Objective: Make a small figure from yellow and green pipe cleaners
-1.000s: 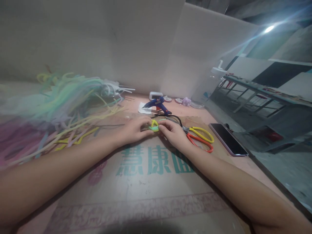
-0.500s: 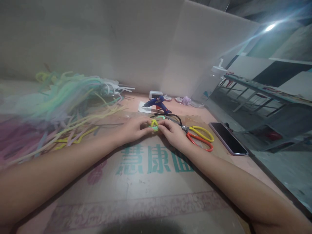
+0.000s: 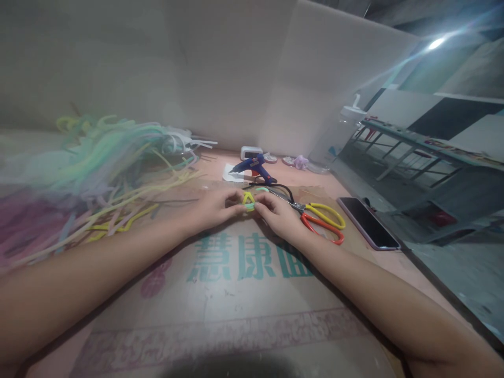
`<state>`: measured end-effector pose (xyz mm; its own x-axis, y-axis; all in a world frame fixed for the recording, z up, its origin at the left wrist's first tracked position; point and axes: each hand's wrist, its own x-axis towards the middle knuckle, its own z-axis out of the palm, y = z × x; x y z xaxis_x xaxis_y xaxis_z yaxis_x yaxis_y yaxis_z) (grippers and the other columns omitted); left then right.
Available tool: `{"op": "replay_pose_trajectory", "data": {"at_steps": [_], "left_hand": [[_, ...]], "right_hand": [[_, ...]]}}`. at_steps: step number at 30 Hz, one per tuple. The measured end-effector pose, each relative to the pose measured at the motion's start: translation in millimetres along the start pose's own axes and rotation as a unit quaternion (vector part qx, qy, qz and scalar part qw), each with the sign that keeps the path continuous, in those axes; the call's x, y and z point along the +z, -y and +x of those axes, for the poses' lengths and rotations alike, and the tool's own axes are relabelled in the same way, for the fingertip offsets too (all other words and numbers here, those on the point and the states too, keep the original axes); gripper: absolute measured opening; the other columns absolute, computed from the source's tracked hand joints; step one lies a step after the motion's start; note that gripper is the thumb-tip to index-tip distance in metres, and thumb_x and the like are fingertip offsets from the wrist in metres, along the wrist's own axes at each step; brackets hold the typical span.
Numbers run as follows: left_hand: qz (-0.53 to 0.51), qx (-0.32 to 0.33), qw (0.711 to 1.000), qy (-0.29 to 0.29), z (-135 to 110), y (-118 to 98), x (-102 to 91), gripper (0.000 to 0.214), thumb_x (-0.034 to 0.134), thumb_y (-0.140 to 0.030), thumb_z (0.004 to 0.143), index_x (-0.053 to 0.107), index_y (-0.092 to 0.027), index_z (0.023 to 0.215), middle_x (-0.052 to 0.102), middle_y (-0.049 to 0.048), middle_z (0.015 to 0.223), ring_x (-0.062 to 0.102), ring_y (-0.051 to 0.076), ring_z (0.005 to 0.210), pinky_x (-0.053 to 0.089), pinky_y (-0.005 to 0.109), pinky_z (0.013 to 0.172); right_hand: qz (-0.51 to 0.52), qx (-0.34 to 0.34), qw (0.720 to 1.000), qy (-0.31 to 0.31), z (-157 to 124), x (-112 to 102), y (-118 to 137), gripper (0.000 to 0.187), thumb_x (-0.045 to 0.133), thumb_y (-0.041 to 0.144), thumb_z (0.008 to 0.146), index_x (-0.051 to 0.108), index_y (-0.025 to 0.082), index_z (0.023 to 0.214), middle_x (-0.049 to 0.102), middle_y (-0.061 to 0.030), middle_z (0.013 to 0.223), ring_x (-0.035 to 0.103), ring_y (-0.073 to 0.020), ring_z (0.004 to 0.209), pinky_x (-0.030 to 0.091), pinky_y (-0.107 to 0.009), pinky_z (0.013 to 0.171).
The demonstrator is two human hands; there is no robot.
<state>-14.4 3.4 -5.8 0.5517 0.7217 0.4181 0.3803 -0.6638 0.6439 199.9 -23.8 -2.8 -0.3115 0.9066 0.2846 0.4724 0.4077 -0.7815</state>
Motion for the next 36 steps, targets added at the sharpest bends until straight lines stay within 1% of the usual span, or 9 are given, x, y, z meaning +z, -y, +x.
{"op": "replay_pose_trajectory", "data": {"at_steps": [6,13,16,19,25,27,31,33,36], "left_hand": [[0.006,0.019,1.0,0.013,0.0,2.8,-0.1,0.02,0.058,-0.038,0.094,0.066,-0.019,0.092,0.072,0.0038,0.102,0.065,0.02,0.094,0.049,0.032,0.086],[0.011,0.025,0.999,0.019,0.2,0.7,0.6,0.03,0.059,-0.047,0.093,0.068,-0.02,0.102,0.072,0.0049,0.104,0.065,0.021,0.097,0.049,0.033,0.087],[0.016,0.022,0.999,0.023,0.1,0.9,0.3,0.031,0.059,-0.049,0.093,0.068,-0.02,0.102,0.072,0.0051,0.106,0.065,0.022,0.098,0.048,0.033,0.089],[0.023,0.013,1.0,0.015,0.6,1.5,0.4,0.029,0.059,-0.046,0.093,0.067,-0.02,0.098,0.072,0.0048,0.104,0.065,0.022,0.096,0.048,0.034,0.088],[0.042,-0.008,0.999,-0.019,1.6,0.5,0.6,0.021,0.06,-0.039,0.091,0.064,-0.019,0.086,0.071,0.0032,0.094,0.064,0.021,0.091,0.048,0.033,0.083],[0.052,-0.02,0.998,-0.03,1.8,0.9,0.7,0.02,0.06,-0.038,0.09,0.063,-0.019,0.085,0.071,0.004,0.095,0.064,0.022,0.091,0.048,0.034,0.082],[0.07,-0.043,0.996,-0.043,2.3,1.2,1.1,0.021,0.06,-0.04,0.088,0.062,-0.019,0.083,0.07,0.005,0.095,0.063,0.023,0.09,0.048,0.035,0.08],[0.07,-0.045,0.995,-0.046,2.4,0.2,1.0,0.021,0.061,-0.04,0.089,0.063,-0.02,0.085,0.071,0.0052,0.097,0.063,0.023,0.092,0.049,0.036,0.081],[0.059,-0.026,0.997,-0.04,1.9,-2.0,0.4,0.021,0.061,-0.04,0.09,0.064,-0.02,0.086,0.071,0.0052,0.1,0.064,0.023,0.095,0.049,0.036,0.085]], "right_hand": [[-0.001,-0.007,1.0,0.012,-0.7,-0.1,3.5,0.013,0.052,0.027,0.092,0.062,0.02,0.095,0.069,-0.001,0.091,0.062,-0.0163,0.083,0.046,-0.029,0.079],[-0.001,-0.003,1.0,0.001,-0.1,0.3,0.9,0.014,0.051,0.027,0.092,0.062,0.02,0.097,0.068,-0.0007,0.087,0.062,-0.0165,0.083,0.047,-0.03,0.08],[-0.001,-0.001,1.0,0.001,0.4,1.0,-1.9,0.013,0.052,0.029,0.093,0.062,0.02,0.096,0.068,-0.001,0.087,0.063,-0.0166,0.083,0.048,-0.031,0.08],[0.031,0.005,1.0,-0.003,0.8,2.9,-5.5,0.015,0.054,0.031,0.092,0.06,0.02,0.101,0.068,-0.0012,0.088,0.064,-0.0163,0.08,0.05,-0.031,0.077],[0.109,0.023,0.993,-0.023,-1.1,4.0,-2.2,0.021,0.051,0.03,0.093,0.059,0.022,0.111,0.066,0.0022,0.072,0.066,-0.0152,0.067,0.052,-0.029,0.068],[0.081,0.019,0.996,-0.045,-2.5,2.4,-0.4,0.022,0.05,0.031,0.094,0.061,0.023,0.11,0.067,0.0014,0.072,0.067,-0.0161,0.068,0.052,-0.031,0.068],[-0.071,-0.022,0.994,-0.085,-5.5,-1.9,0.0,0.024,0.052,0.034,0.095,0.068,0.025,0.109,0.073,-0.0026,0.082,0.068,-0.0201,0.075,0.051,-0.035,0.074],[-0.125,-0.042,0.988,-0.085,-6.5,-3.2,-0.5,0.024,0.053,0.034,0.095,0.07,0.027,0.11,0.076,-0.004,0.092,0.068,-0.0213,0.078,0.05,-0.036,0.075],[-0.155,-0.049,0.984,-0.076,-6.4,-3.5,-0.9,0.024,0.053,0.034,0.095,0.071,0.028,0.11,0.076,-0.0039,0.1,0.067,-0.0218,0.081,0.049,-0.036,0.076]]}}
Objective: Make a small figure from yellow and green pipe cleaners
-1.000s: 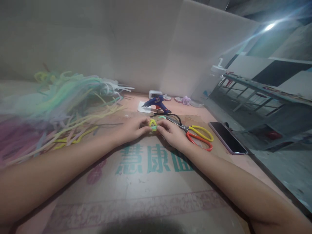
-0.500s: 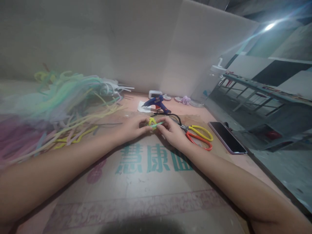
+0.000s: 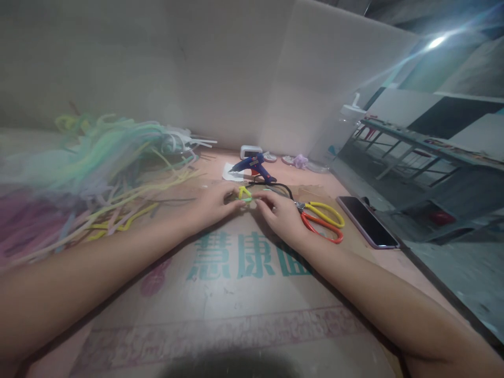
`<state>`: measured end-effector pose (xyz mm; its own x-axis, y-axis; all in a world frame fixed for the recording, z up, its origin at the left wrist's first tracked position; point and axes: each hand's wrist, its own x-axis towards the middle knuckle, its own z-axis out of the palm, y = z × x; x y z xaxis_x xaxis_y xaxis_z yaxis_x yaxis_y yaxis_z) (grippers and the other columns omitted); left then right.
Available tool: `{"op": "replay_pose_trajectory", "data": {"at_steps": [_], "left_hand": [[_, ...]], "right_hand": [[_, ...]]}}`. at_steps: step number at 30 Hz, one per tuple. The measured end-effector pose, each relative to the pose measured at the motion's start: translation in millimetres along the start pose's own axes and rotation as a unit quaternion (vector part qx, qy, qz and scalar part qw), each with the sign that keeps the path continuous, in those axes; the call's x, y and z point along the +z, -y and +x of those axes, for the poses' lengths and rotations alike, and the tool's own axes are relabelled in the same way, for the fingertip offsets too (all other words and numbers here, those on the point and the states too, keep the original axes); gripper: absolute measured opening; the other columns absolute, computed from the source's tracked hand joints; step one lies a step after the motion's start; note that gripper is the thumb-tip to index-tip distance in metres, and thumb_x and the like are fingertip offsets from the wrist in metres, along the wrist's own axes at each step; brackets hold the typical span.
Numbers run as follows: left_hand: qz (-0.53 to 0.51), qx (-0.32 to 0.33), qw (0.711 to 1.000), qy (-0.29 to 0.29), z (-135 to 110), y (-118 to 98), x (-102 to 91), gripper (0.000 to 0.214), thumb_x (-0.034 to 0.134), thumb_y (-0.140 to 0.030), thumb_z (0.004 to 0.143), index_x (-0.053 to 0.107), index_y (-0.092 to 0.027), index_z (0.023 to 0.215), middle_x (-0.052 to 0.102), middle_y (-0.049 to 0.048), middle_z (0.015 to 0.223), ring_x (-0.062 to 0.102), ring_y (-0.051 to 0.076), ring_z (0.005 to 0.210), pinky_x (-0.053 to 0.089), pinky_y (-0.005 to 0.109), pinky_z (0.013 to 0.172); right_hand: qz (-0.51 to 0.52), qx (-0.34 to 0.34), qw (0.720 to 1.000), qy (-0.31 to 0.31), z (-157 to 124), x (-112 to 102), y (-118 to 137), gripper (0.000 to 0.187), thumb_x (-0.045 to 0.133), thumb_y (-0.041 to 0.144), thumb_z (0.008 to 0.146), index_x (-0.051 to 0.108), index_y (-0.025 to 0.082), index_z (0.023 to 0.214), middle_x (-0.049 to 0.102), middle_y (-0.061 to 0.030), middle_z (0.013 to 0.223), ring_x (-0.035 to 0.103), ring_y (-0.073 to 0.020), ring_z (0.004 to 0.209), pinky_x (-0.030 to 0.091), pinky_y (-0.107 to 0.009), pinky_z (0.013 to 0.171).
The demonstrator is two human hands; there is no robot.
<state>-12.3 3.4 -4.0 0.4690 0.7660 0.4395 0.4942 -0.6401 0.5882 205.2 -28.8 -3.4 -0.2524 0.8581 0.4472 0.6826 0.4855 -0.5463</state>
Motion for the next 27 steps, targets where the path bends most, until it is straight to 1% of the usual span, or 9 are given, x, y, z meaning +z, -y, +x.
{"op": "replay_pose_trajectory", "data": {"at_steps": [4,8,12,16,18,23,27], "left_hand": [[-0.014,0.044,0.999,0.021,-1.0,-0.5,-1.3,0.023,0.061,-0.043,0.09,0.066,-0.021,0.09,0.072,0.0053,0.108,0.065,0.023,0.103,0.049,0.037,0.092],[-0.017,0.055,0.998,0.035,-1.9,2.6,-1.0,0.025,0.062,-0.045,0.09,0.068,-0.022,0.096,0.072,0.0055,0.112,0.065,0.024,0.105,0.049,0.037,0.094],[-0.043,0.051,0.996,0.053,-2.0,4.5,-0.4,0.022,0.06,-0.042,0.092,0.068,-0.021,0.095,0.073,0.0041,0.11,0.067,0.022,0.103,0.05,0.034,0.091],[-0.07,0.047,0.995,0.052,-0.9,4.1,-1.1,0.019,0.061,-0.039,0.091,0.069,-0.021,0.092,0.075,0.0023,0.104,0.068,0.02,0.097,0.05,0.031,0.09],[-0.089,0.04,0.994,0.056,-0.1,3.8,-1.7,0.019,0.062,-0.039,0.091,0.069,-0.021,0.091,0.075,0.002,0.102,0.068,0.019,0.095,0.051,0.031,0.09],[-0.129,0.012,0.988,0.079,1.5,5.8,-2.5,0.025,0.063,-0.044,0.09,0.069,-0.019,0.09,0.075,0.0028,0.096,0.068,0.018,0.089,0.051,0.03,0.083],[-0.124,0.0,0.988,0.092,1.0,8.7,-1.5,0.026,0.062,-0.044,0.091,0.069,-0.019,0.092,0.074,0.0041,0.098,0.068,0.02,0.091,0.051,0.032,0.084]], "right_hand": [[0.017,0.002,1.0,0.012,2.7,0.6,0.7,0.021,0.054,0.031,0.094,0.07,0.027,0.107,0.076,-0.0031,0.1,0.067,-0.0214,0.086,0.049,-0.036,0.08],[0.017,-0.02,0.999,0.031,5.2,-0.8,3.8,0.016,0.053,0.024,0.093,0.068,0.023,0.098,0.074,-0.0048,0.097,0.066,-0.0215,0.089,0.049,-0.035,0.082],[0.024,-0.031,0.998,0.055,5.6,-2.5,5.7,0.016,0.05,0.022,0.093,0.065,0.021,0.097,0.072,-0.0059,0.097,0.065,-0.0218,0.091,0.048,-0.035,0.084],[0.034,-0.024,0.997,0.063,5.4,-2.4,6.2,0.017,0.048,0.022,0.095,0.065,0.021,0.098,0.072,-0.0056,0.101,0.065,-0.0217,0.095,0.048,-0.035,0.087],[0.036,-0.021,0.997,0.064,5.5,-2.1,7.1,0.018,0.049,0.021,0.095,0.066,0.021,0.1,0.073,-0.006,0.103,0.065,-0.0218,0.097,0.047,-0.036,0.089],[0.049,-0.015,0.996,0.073,5.7,-1.6,8.1,0.023,0.049,0.019,0.095,0.069,0.022,0.105,0.074,-0.0064,0.112,0.066,-0.0214,0.103,0.048,-0.036,0.093],[0.054,-0.022,0.996,0.071,6.0,0.3,3.9,0.023,0.049,0.019,0.095,0.07,0.021,0.106,0.074,-0.006,0.11,0.066,-0.0203,0.103,0.048,-0.035,0.093]]}}
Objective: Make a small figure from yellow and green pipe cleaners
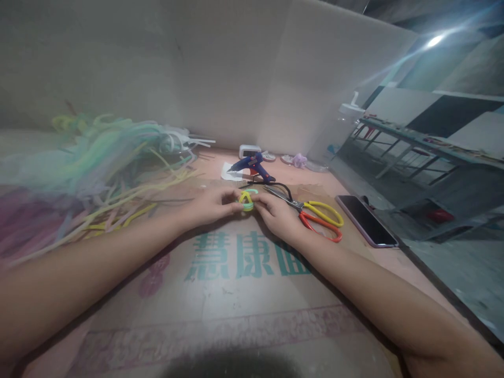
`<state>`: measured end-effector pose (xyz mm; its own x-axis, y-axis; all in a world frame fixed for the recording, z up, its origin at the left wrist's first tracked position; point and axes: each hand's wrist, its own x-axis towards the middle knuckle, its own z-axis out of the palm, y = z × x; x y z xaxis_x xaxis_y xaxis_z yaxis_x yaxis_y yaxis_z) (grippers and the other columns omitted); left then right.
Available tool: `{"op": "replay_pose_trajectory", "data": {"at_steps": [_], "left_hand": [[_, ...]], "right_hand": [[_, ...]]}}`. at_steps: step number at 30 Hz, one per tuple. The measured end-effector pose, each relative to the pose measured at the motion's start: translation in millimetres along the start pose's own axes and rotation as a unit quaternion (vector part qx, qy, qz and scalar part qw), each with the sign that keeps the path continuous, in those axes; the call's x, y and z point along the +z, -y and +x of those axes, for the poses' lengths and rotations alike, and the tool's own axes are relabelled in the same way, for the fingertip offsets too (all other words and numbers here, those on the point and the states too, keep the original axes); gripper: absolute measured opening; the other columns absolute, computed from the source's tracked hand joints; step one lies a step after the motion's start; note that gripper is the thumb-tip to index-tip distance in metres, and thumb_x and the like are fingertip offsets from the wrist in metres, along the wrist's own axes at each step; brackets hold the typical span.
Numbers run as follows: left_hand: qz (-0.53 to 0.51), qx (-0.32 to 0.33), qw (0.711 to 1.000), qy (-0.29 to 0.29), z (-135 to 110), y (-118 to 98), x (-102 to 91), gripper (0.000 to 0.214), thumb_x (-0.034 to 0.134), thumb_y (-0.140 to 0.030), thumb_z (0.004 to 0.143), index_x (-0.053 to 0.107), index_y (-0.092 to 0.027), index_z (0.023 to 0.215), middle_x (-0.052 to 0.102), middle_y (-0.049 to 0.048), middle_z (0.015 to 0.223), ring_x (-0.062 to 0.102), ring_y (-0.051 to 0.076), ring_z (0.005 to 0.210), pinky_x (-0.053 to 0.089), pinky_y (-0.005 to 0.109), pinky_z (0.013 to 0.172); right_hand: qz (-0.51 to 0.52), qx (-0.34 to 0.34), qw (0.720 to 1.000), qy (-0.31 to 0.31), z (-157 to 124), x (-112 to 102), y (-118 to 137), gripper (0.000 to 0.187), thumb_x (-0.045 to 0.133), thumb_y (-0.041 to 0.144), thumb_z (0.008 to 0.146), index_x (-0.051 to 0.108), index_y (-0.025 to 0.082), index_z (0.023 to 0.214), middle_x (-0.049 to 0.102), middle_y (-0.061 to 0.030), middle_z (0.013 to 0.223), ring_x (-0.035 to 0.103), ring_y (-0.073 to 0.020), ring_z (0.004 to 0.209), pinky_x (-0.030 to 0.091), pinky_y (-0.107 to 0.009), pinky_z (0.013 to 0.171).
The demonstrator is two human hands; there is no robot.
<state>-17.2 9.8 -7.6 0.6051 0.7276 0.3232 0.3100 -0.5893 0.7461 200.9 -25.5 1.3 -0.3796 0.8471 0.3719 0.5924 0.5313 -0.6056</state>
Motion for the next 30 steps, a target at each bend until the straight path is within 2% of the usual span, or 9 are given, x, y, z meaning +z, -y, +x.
{"op": "replay_pose_trajectory", "data": {"at_steps": [7,13,16,18,20,24,26,30], "left_hand": [[0.106,0.045,0.99,-0.081,-1,-4,4.0,0.023,0.062,-0.042,0.09,0.069,-0.02,0.093,0.068,0.0088,0.121,0.061,0.026,0.116,0.045,0.042,0.102],[0.117,0.066,0.989,-0.065,0,-7,4.3,0.028,0.059,-0.047,0.092,0.068,-0.021,0.097,0.071,0.0066,0.107,0.064,0.024,0.104,0.05,0.038,0.093],[0.129,0.062,0.986,-0.082,-1,-6,4.3,0.025,0.059,-0.043,0.093,0.068,-0.02,0.094,0.07,0.0081,0.111,0.064,0.024,0.106,0.05,0.039,0.094],[0.145,0.07,0.983,-0.087,-2,-6,4.6,0.023,0.059,-0.04,0.093,0.068,-0.019,0.094,0.069,0.0095,0.114,0.063,0.025,0.109,0.049,0.04,0.096],[0.167,0.094,0.978,-0.08,-2,-7,5.0,0.023,0.058,-0.039,0.094,0.068,-0.019,0.096,0.068,0.0103,0.117,0.062,0.025,0.111,0.049,0.041,0.097],[0.211,0.131,0.968,-0.038,-4,-12,6.2,0.022,0.055,-0.037,0.097,0.069,-0.02,0.098,0.067,0.0093,0.12,0.062,0.024,0.111,0.05,0.04,0.096],[0.216,0.13,0.967,-0.031,-5,-14,6.9,0.021,0.055,-0.036,0.097,0.069,-0.021,0.098,0.066,0.0088,0.121,0.063,0.024,0.111,0.05,0.039,0.095],[0.2,0.115,0.972,-0.049,-5,-13,8.2,0.02,0.056,-0.036,0.095,0.068,-0.02,0.096,0.067,0.0099,0.122,0.062,0.025,0.113,0.049,0.041,0.097]], "right_hand": [[0.01,-0.003,1.0,-0.014,2,1,-7,0.02,0.048,0.021,0.094,0.067,0.018,0.101,0.073,-0.0079,0.109,0.066,-0.0197,0.1,0.049,-0.034,0.092],[0.015,-0.022,0.999,-0.027,1,1,-4,0.022,0.048,0.021,0.094,0.069,0.019,0.102,0.074,-0.007,0.107,0.067,-0.0201,0.1,0.049,-0.034,0.091],[0.02,0.026,0.999,-0.018,0,0,0,0.025,0.049,0.028,0.095,0.068,0.019,0.108,0.075,-0.0044,0.086,0.068,-0.0188,0.08,0.051,-0.032,0.077],[0.044,0.069,0.997,0.008,-2,0,3,0.028,0.051,0.033,0.094,0.066,0.018,0.114,0.068,0.0007,0.066,0.064,-0.0164,0.061,0.049,-0.029,0.064],[0.08,0.096,0.992,0.033,-3,-1,7,0.029,0.055,0.035,0.092,0.063,0.019,0.116,0.063,0.0041,0.058,0.059,-0.0144,0.052,0.045,-0.026,0.055],[0.144,0.146,0.977,0.053,-3,-1,13,0.017,0.058,0.037,0.09,0.059,0.021,0.096,0.062,0.0054,0.057,0.057,-0.0118,0.048,0.039,-0.021,0.046],[0.16,0.154,0.974,0.055,-4,-1,14,0.019,0.058,0.04,0.09,0.055,0.022,0.088,0.06,0.0059,0.055,0.057,-0.0111,0.047,0.039,-0.02,0.045],[0.177,0.131,0.975,0.043,-4,1,10,0.021,0.055,0.042,0.093,0.057,0.021,0.09,0.06,0.0054,0.056,0.057,-0.0108,0.048,0.041,-0.02,0.047]]}}
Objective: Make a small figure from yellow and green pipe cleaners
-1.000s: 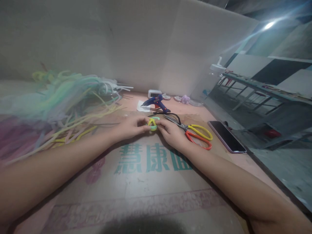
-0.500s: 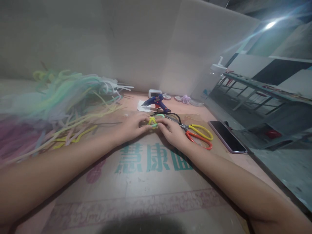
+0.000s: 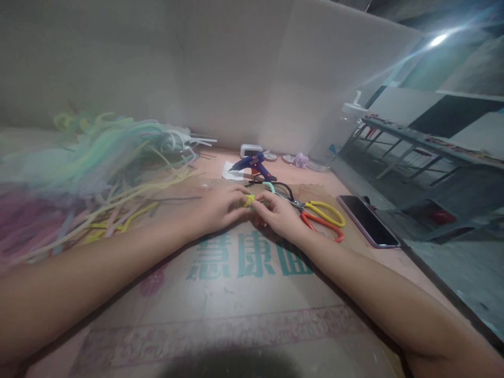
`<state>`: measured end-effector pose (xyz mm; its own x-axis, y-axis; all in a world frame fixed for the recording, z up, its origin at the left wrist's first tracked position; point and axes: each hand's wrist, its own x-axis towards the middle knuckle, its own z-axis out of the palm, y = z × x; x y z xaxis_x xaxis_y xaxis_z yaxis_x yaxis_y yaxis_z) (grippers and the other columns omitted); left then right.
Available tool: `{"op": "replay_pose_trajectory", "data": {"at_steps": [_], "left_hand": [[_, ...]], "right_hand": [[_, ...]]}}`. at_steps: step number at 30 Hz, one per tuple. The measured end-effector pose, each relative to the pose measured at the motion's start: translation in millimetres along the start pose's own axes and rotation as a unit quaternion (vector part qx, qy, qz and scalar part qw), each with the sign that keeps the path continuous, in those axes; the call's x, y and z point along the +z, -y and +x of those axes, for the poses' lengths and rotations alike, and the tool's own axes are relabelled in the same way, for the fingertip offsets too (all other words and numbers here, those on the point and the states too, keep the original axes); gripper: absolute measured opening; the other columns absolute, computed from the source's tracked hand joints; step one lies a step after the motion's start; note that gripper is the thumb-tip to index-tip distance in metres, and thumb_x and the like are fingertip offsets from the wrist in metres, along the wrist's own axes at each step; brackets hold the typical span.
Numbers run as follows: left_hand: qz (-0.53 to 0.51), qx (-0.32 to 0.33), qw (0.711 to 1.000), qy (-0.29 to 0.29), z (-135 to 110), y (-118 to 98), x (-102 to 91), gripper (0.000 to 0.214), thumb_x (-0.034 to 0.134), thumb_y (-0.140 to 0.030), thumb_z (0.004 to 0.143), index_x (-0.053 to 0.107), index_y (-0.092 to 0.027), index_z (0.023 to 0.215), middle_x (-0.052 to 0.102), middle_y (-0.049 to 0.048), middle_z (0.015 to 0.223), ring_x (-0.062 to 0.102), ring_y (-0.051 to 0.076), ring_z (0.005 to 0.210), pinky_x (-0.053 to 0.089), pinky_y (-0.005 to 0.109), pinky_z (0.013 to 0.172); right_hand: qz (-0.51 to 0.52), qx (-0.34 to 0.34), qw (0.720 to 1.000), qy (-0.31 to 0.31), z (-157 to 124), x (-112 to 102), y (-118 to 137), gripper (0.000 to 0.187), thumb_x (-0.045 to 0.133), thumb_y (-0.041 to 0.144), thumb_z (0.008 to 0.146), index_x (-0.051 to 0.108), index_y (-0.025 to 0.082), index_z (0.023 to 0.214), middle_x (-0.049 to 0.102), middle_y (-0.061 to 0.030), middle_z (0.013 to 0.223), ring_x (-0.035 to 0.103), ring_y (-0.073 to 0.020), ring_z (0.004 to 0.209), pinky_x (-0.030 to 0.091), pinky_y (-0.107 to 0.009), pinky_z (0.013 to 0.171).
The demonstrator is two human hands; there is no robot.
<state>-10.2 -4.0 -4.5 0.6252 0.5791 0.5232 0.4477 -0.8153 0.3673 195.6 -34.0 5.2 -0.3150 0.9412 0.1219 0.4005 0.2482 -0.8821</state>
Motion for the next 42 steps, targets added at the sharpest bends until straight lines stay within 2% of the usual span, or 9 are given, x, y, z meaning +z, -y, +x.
{"op": "replay_pose_trajectory", "data": {"at_steps": [3,6,12,19,23,30,36,42], "left_hand": [[-0.019,-0.027,0.999,-0.029,0.2,2.5,1.2,0.02,0.057,-0.037,0.094,0.066,-0.019,0.093,0.068,0.0106,0.118,0.063,0.025,0.112,0.049,0.041,0.097],[-0.033,-0.069,0.996,-0.05,1.1,4.7,1.3,0.022,0.057,-0.039,0.093,0.062,-0.018,0.087,0.069,0.0101,0.11,0.064,0.025,0.104,0.05,0.04,0.092],[-0.042,-0.106,0.992,-0.05,2.7,4.5,-1.3,0.023,0.057,-0.04,0.092,0.059,-0.019,0.086,0.07,0.0087,0.105,0.064,0.025,0.101,0.05,0.037,0.087],[-0.051,-0.094,0.993,-0.046,1.7,3.7,-1.8,0.024,0.057,-0.042,0.092,0.061,-0.019,0.086,0.069,0.0088,0.109,0.063,0.025,0.104,0.048,0.04,0.092],[-0.051,-0.094,0.993,-0.049,1.7,5.7,-1.5,0.023,0.057,-0.041,0.093,0.061,-0.019,0.087,0.069,0.0086,0.109,0.063,0.025,0.103,0.049,0.04,0.091],[-0.062,-0.107,0.992,-0.039,3.4,5.9,-1.6,0.017,0.058,-0.035,0.091,0.062,-0.019,0.088,0.069,0.0082,0.107,0.063,0.025,0.102,0.049,0.041,0.091],[-0.079,-0.065,0.994,-0.026,1.2,8.5,2.9,0.016,0.058,-0.033,0.093,0.064,-0.019,0.097,0.067,0.0096,0.118,0.06,0.025,0.114,0.046,0.043,0.101],[-0.051,-0.087,0.994,-0.035,1.9,8.3,0.5,0.016,0.056,-0.034,0.094,0.062,-0.019,0.091,0.068,0.0089,0.111,0.062,0.025,0.106,0.049,0.042,0.093]], "right_hand": [[0.011,-0.025,0.999,-0.038,3.1,-1.1,-4.9,0.023,0.053,0.043,0.094,0.059,0.021,0.094,0.062,0.0041,0.058,0.058,-0.0113,0.052,0.043,-0.022,0.051],[0.026,-0.033,0.996,-0.074,6.4,-2.5,-8.9,0.024,0.053,0.044,0.093,0.058,0.021,0.091,0.062,0.0038,0.058,0.058,-0.0118,0.053,0.044,-0.023,0.052],[-0.012,-0.055,0.995,-0.076,5.8,-0.4,-11.0,0.019,0.056,0.035,0.09,0.06,0.021,0.101,0.064,0.0033,0.067,0.059,-0.0127,0.057,0.046,-0.025,0.057],[-0.075,-0.063,0.993,-0.073,2.3,0.3,-4.8,0.013,0.058,0.035,0.089,0.058,0.022,0.091,0.066,0.0011,0.075,0.062,-0.0146,0.065,0.047,-0.027,0.061],[-0.082,-0.071,0.991,-0.072,1.6,-0.4,-3.1,0.016,0.059,0.037,0.089,0.054,0.022,0.088,0.065,0.0006,0.077,0.063,-0.0155,0.068,0.048,-0.027,0.062],[-0.081,-0.103,0.988,-0.087,-0.7,-1.2,-2.4,0.012,0.055,0.034,0.091,0.054,0.022,0.09,0.066,-0.0004,0.085,0.064,-0.0153,0.072,0.05,-0.028,0.067],[-0.094,-0.13,0.979,-0.124,0.9,-2.9,-4.2,0.01,0.052,0.031,0.092,0.056,0.022,0.094,0.067,-0.0018,0.091,0.064,-0.0169,0.079,0.05,-0.03,0.074],[-0.133,-0.165,0.971,-0.107,-0.7,-2.4,-3.7,0.012,0.053,0.03,0.092,0.061,0.022,0.097,0.07,-0.004,0.098,0.065,-0.0184,0.087,0.05,-0.032,0.08]]}}
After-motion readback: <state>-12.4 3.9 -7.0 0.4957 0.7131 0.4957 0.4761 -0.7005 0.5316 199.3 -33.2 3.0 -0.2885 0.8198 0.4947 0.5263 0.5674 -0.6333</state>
